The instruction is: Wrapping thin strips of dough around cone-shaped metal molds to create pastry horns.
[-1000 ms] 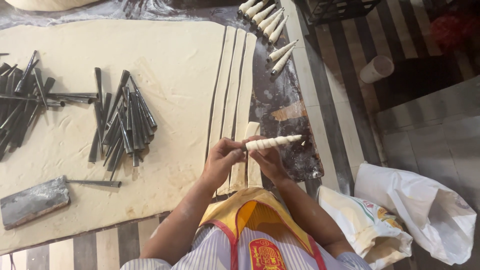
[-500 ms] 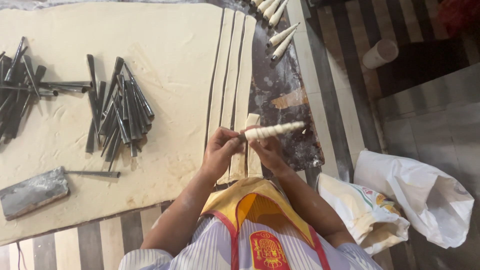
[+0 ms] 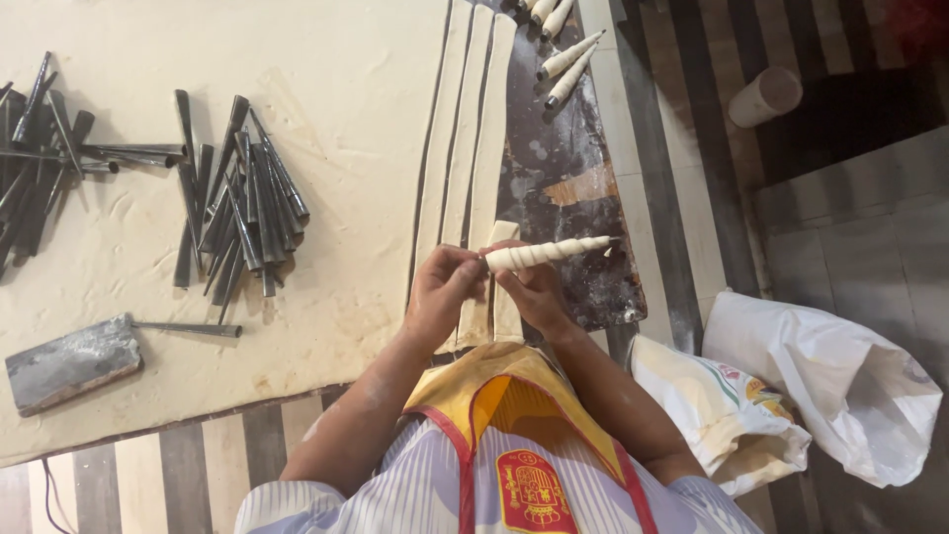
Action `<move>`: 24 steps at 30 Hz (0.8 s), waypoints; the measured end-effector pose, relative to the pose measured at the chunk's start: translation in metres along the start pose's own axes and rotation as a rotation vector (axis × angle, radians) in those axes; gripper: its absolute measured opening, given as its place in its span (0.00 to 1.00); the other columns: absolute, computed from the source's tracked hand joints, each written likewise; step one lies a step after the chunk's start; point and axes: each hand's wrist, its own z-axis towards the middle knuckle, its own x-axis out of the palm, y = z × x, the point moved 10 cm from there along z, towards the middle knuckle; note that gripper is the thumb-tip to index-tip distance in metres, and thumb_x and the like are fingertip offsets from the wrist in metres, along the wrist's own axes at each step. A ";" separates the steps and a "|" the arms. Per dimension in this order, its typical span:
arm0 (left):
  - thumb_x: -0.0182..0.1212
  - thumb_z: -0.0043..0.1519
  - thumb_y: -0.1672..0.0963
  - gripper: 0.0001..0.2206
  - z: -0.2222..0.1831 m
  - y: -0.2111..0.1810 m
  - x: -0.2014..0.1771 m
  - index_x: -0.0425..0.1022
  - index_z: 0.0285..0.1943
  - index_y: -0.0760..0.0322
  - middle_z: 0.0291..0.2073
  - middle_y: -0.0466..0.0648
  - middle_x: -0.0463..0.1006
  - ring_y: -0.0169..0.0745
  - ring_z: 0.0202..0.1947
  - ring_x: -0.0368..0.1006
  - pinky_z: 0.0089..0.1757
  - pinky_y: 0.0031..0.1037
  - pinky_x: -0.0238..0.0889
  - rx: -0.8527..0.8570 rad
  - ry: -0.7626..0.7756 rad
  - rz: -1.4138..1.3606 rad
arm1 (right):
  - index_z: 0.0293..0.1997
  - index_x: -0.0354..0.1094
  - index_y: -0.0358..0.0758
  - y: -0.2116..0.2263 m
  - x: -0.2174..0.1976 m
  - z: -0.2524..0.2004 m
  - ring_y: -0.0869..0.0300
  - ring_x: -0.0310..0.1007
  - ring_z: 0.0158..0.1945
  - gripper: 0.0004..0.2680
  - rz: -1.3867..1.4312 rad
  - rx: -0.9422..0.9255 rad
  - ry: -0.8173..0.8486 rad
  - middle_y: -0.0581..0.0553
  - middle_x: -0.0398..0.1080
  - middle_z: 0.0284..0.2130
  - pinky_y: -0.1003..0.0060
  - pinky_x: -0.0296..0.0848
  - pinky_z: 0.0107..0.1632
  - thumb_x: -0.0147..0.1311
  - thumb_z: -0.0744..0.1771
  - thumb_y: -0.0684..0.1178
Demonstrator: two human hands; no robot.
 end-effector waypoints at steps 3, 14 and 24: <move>0.59 0.66 0.60 0.09 -0.005 -0.034 0.021 0.70 0.53 0.71 0.43 0.52 0.78 0.36 0.42 0.78 0.46 0.30 0.75 0.142 0.040 0.179 | 0.61 0.63 0.31 0.006 -0.001 0.001 0.61 0.74 0.55 0.13 0.031 -0.026 -0.008 0.41 0.74 0.52 0.64 0.76 0.56 0.55 0.70 0.45; 0.58 0.67 0.58 0.07 -0.003 -0.006 0.012 0.70 0.49 0.69 0.37 0.52 0.79 0.37 0.34 0.77 0.38 0.30 0.74 -0.052 -0.009 0.001 | 0.59 0.66 0.32 0.006 -0.008 0.000 0.60 0.78 0.46 0.13 -0.164 0.039 -0.005 0.42 0.77 0.47 0.64 0.79 0.48 0.56 0.70 0.46; 0.55 0.69 0.57 0.07 0.000 0.011 0.010 0.67 0.46 0.68 0.31 0.53 0.78 0.40 0.27 0.75 0.31 0.29 0.70 -0.090 0.007 -0.030 | 0.60 0.65 0.30 0.014 -0.005 -0.003 0.63 0.76 0.49 0.13 -0.113 0.026 0.024 0.45 0.75 0.45 0.66 0.77 0.52 0.55 0.71 0.47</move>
